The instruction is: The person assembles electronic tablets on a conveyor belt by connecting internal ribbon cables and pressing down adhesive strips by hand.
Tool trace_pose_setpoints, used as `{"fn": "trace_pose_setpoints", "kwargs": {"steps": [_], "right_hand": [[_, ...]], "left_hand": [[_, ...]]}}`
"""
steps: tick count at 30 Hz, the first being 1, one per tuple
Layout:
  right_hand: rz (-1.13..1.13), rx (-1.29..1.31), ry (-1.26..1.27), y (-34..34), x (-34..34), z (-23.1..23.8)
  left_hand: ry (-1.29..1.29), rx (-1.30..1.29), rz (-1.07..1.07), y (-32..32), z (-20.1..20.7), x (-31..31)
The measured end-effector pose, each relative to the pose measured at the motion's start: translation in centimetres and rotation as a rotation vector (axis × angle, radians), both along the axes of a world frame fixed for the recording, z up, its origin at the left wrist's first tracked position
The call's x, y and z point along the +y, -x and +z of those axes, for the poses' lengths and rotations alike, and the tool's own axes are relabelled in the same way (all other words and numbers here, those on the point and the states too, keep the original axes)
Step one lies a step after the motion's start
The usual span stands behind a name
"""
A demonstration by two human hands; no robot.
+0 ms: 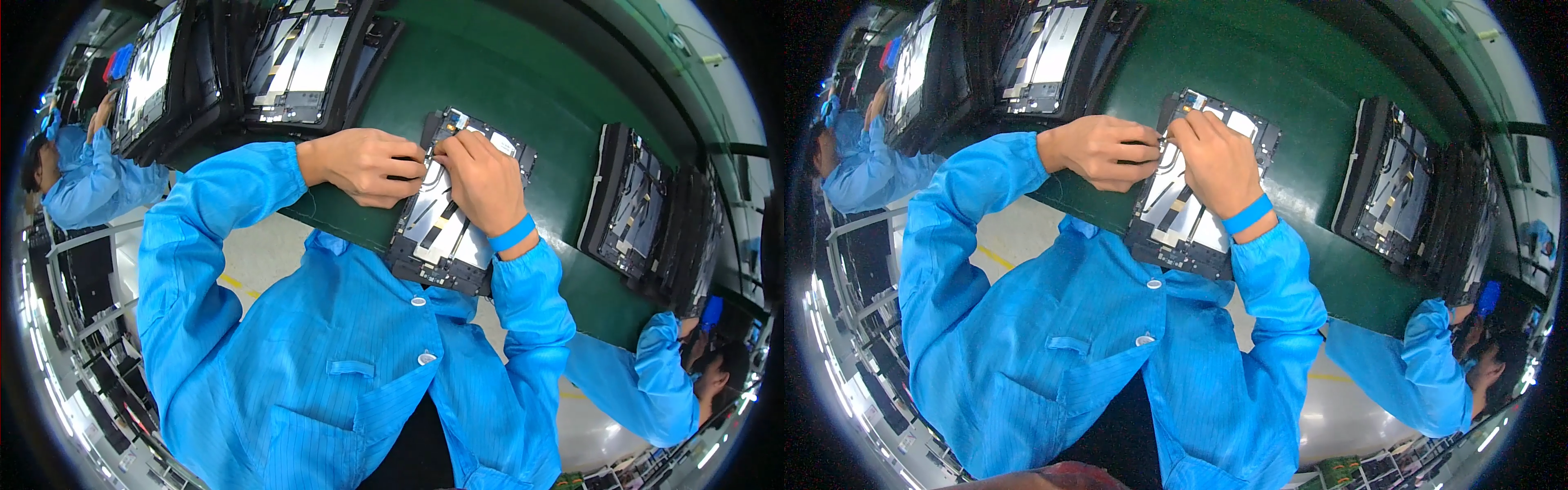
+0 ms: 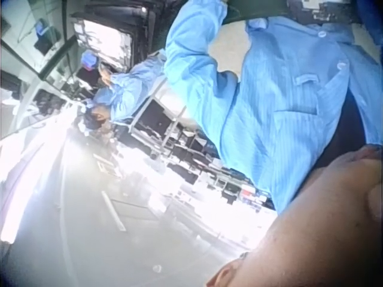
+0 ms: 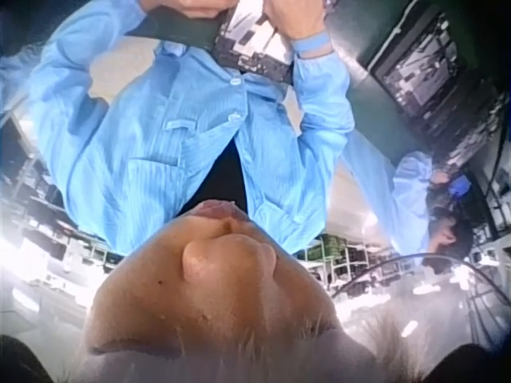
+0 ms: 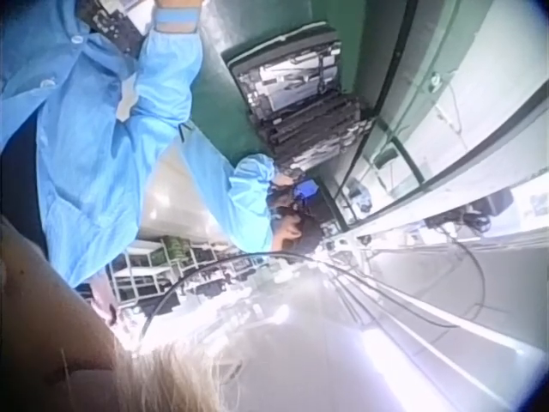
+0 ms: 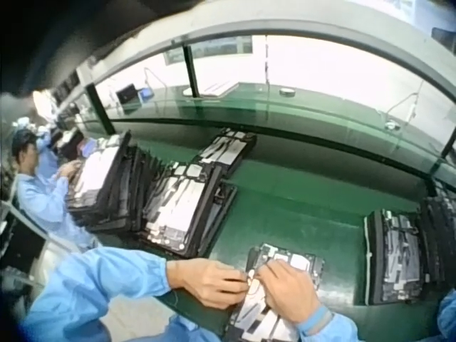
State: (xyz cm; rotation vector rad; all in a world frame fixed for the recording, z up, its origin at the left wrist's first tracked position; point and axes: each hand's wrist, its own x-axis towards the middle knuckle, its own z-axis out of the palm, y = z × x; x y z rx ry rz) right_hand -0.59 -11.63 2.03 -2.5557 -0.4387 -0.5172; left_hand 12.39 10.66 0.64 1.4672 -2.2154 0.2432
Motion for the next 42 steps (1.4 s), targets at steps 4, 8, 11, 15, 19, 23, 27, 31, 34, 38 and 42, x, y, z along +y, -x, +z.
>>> {"fn": "trace_pose_setpoints", "kwargs": {"steps": [4, 8, 11, 15, 19, 23, 27, 31, 34, 38, 42], "right_hand": [[-0.004, 0.012, -0.024, -0.1, -0.2, -0.1], [0.003, 0.013, -0.121, -0.5, -0.6, -0.1], [0.004, 0.015, -0.174, -1.0, -1.0, -0.3], [-0.025, 0.091, -0.325, -1.4, -1.4, -0.4], [-0.042, 0.167, -0.358, -1.5, -1.7, 0.0], [-0.041, 0.179, -0.366, -1.6, -1.8, -0.2], [-0.045, 0.159, -0.395, -1.7, -1.8, -0.4], [-0.06, 0.191, -0.454, -2.0, -1.9, -0.2], [-0.068, 0.221, -0.482, -2.3, -2.0, -0.1], [-0.118, 0.327, -0.572, -2.6, -2.1, 0.0], [-0.134, 0.421, -0.634, -2.8, -2.4, 0.1]], "left_hand": [[0.012, -0.016, 0.002, -0.1, 0.1, -0.3], [0.024, -0.06, 0.054, -0.7, 0.5, -0.7], [0.016, -0.082, 0.093, -1.1, 1.1, -1.2], [-0.01, -0.123, 0.14, -0.9, 1.3, -1.9], [-0.077, -0.113, 0.131, -1.1, 1.6, -1.3], [-0.121, -0.071, 0.101, -0.9, 1.5, -0.7], [-0.124, -0.076, 0.14, -0.8, 1.5, -1.4], [-0.098, -0.094, 0.218, -1.6, 1.7, -2.2], [-0.131, -0.076, 0.241, -1.3, 1.4, -2.2], [-0.132, 0.022, 0.328, 0.2, 1.2, -1.8], [-0.152, 0.222, 0.447, 2.1, 1.8, -1.2]]}}
